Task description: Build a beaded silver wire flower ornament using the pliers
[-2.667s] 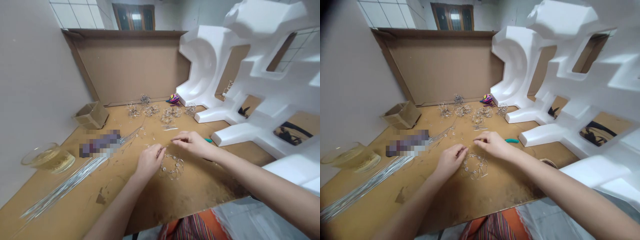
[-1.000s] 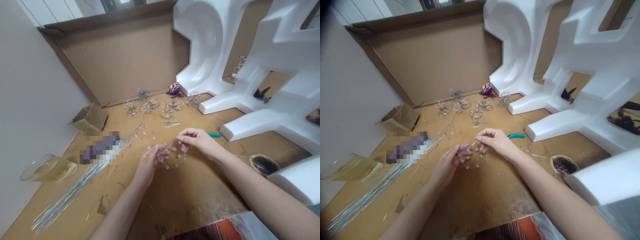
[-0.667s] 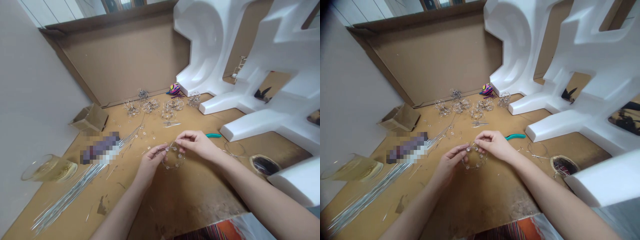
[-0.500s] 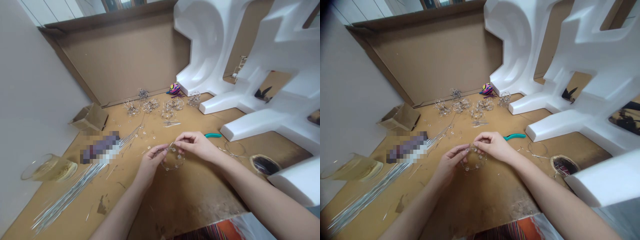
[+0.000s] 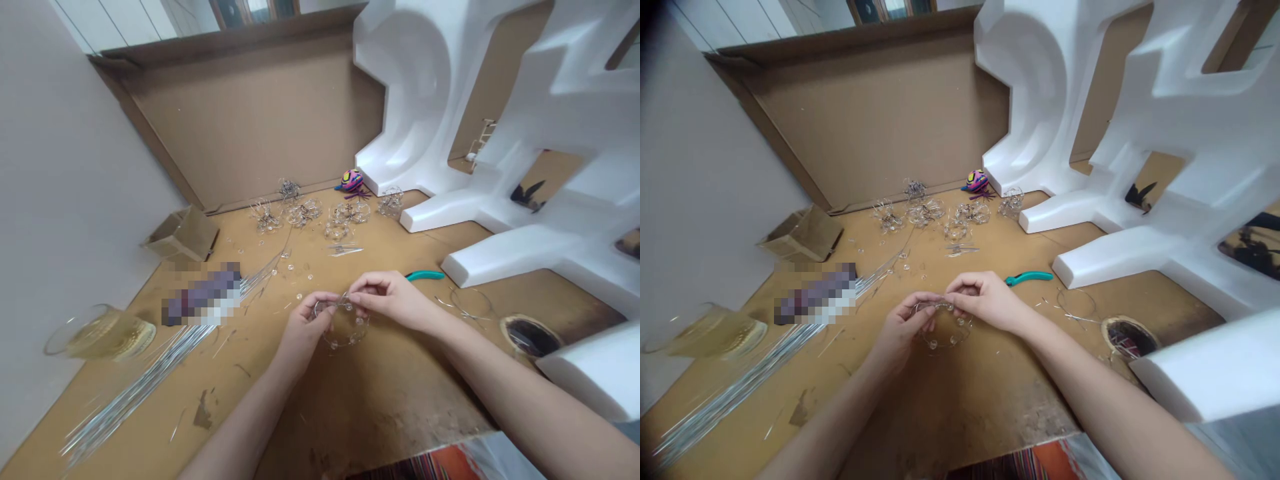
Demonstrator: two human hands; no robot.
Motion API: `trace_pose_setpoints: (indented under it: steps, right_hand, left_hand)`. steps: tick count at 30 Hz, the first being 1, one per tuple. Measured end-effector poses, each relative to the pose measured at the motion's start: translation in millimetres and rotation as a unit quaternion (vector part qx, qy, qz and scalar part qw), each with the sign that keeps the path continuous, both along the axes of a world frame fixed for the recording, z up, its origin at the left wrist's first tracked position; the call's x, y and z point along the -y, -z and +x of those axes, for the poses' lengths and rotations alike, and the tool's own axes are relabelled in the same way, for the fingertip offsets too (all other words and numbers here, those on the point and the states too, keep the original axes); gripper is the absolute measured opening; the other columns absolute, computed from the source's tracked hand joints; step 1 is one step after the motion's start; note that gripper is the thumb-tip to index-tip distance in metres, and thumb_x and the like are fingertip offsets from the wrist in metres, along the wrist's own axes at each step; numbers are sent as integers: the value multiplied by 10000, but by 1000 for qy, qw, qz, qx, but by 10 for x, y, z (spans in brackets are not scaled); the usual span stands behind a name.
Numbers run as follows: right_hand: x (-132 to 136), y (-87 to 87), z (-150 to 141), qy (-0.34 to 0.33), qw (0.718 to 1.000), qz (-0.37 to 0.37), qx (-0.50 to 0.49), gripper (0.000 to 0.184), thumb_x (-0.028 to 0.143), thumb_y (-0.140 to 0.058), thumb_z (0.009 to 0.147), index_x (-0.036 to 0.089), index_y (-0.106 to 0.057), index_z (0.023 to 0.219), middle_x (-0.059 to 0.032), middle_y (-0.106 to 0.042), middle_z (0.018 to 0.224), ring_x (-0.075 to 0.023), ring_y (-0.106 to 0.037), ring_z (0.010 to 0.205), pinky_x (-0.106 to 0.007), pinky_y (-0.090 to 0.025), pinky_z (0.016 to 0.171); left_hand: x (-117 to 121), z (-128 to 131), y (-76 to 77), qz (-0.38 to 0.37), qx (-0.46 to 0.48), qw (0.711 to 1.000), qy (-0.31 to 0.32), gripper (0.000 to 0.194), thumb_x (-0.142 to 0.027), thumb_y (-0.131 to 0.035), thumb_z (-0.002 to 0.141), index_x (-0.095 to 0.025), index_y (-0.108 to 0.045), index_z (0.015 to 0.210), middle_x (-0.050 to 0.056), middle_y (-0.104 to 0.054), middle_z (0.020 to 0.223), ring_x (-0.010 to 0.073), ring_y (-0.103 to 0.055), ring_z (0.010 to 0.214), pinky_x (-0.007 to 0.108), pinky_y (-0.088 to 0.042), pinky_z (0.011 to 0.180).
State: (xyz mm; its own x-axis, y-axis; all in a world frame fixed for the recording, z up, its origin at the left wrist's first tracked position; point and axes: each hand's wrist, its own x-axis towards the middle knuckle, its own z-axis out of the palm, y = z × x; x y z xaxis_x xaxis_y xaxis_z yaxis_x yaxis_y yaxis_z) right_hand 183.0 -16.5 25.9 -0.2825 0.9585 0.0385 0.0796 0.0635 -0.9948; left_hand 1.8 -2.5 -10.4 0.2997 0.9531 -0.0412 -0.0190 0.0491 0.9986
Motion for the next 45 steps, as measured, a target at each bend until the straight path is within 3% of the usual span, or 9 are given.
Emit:
trace_pose_setpoints:
  steps: [8,17,22,28,32,37,40,45]
  right_hand:
    - [20,16,-19,1,999,28,45,215,365,-622,738,153,-625,776,-18,-626,622,-123,-550,581,-263,-443,601]
    - [37,-18,-15,8,1000,20,20,215,357,-629,729,147,-618,771,-17,-620,617,-123,-553,582,-265,-443,599]
    - [41,-27,-20,12,1000,19,17,218,364,-633,725,151,-607,763,-12,-618,613,-124,-560,584,-268,-450,610]
    - [51,-41,-35,-1,998,39,46,200,346,-611,747,147,-615,769,-24,-622,647,-123,-554,600,-254,-442,600]
    - [53,-14,-49,-1,991,98,95,158,298,-576,774,148,-626,766,-31,-604,688,-114,-541,599,-240,-434,580]
    - [67,19,-65,4,954,231,190,116,206,-542,791,164,-650,780,-28,-583,733,-108,-517,658,-229,-411,616]
    - [83,-11,-68,-12,965,195,173,119,213,-540,794,159,-644,774,-21,-571,719,-104,-512,640,-224,-407,598]
    - [76,-42,-59,3,996,52,68,173,319,-560,783,151,-594,758,16,-522,598,-94,-482,515,-227,-395,514]
  left_hand:
    - [-10,16,12,2,53,999,-1,136,-166,-568,706,-195,-467,793,-40,-513,784,54,-450,528,196,-334,529]
    - [22,7,-31,-8,47,999,-3,135,-217,-588,712,-184,-473,775,-49,-479,714,53,-406,525,192,-306,517]
    - [19,25,-48,-7,52,998,-27,145,-175,-582,651,-185,-459,727,-55,-476,678,55,-398,510,193,-288,496]
    - [9,16,-16,-5,62,998,-12,124,-148,-543,658,-190,-465,744,-61,-470,680,50,-387,488,205,-320,512]
    - [12,18,-10,-8,60,998,-8,114,-152,-541,671,-189,-468,751,-58,-471,686,46,-385,487,205,-325,513]
    - [14,13,-3,-8,70,998,9,119,-149,-545,673,-186,-456,742,-53,-472,690,47,-392,493,202,-324,506]
    - [14,6,5,-5,73,997,17,119,-145,-543,680,-188,-457,750,-55,-460,673,53,-387,501,201,-332,514]
    - [27,-16,-51,26,10,999,46,72,-179,-552,722,-196,-511,778,-27,-493,729,96,-470,638,208,-380,596]
